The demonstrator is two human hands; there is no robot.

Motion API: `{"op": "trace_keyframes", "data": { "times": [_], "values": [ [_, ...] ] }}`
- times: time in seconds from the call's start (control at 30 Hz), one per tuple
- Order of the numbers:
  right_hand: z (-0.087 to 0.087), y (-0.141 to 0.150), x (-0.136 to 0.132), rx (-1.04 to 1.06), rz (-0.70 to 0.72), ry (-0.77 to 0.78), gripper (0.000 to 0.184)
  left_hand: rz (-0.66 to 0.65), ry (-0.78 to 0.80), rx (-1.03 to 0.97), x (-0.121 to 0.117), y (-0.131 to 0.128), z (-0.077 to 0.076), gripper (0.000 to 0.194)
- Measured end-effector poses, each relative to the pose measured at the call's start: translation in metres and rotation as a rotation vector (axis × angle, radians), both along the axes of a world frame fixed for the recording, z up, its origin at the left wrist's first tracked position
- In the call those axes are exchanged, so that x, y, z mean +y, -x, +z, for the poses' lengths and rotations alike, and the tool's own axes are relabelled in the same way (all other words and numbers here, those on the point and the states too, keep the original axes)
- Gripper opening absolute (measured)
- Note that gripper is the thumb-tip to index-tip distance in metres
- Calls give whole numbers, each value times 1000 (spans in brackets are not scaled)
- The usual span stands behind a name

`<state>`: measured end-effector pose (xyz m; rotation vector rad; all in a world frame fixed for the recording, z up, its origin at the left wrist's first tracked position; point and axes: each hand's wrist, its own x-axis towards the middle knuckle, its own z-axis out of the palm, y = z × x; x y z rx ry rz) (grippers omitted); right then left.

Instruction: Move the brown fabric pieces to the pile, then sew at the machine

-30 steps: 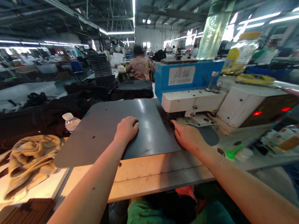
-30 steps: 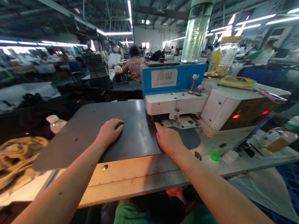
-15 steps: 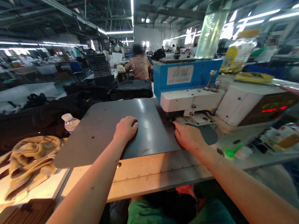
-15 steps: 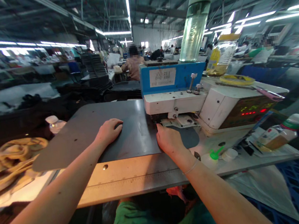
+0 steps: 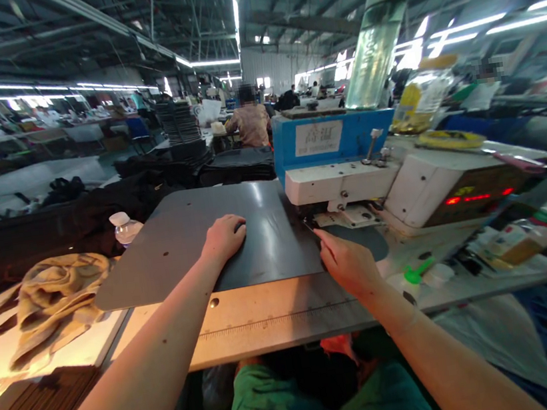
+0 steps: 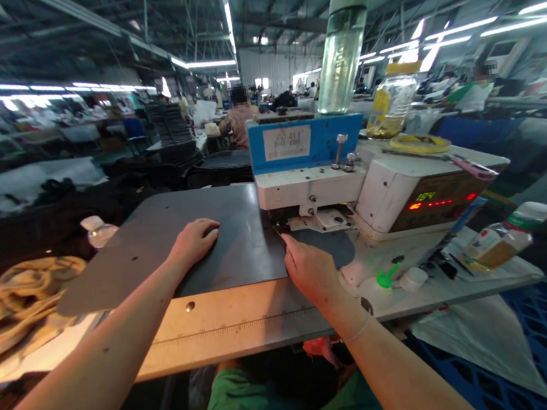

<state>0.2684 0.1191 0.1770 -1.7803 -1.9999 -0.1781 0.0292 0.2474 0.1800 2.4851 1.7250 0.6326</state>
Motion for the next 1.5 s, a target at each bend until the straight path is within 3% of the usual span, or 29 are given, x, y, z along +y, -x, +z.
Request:
{"op": "trace_keyframes", "data": {
  "times": [0.13,0.3,0.4,0.5,0.63,0.8,0.97,1.5],
  "values": [
    [-11,-8,-23,403,124,-104,36,2,7,2,1,2,0,30],
    [-22,-9,-44,1064,137,109,34,-15,9,-33,-1,-4,1,30],
    [-13,-4,-42,1250,211,211,31,-72,80,-182,-10,-25,2,28],
    [8,-1,-28,1332,301,234,28,-193,230,-472,-24,-51,4,31],
    [26,3,0,1343,375,304,29,-254,361,-797,-39,-63,8,35],
    [15,11,24,1175,407,372,36,-209,424,-1057,-44,-53,11,34],
    [10,16,24,966,371,323,38,-277,494,-1224,-40,-52,7,39],
    [13,17,23,848,306,284,41,-267,474,-1223,-43,-53,7,37]
  ]
}}
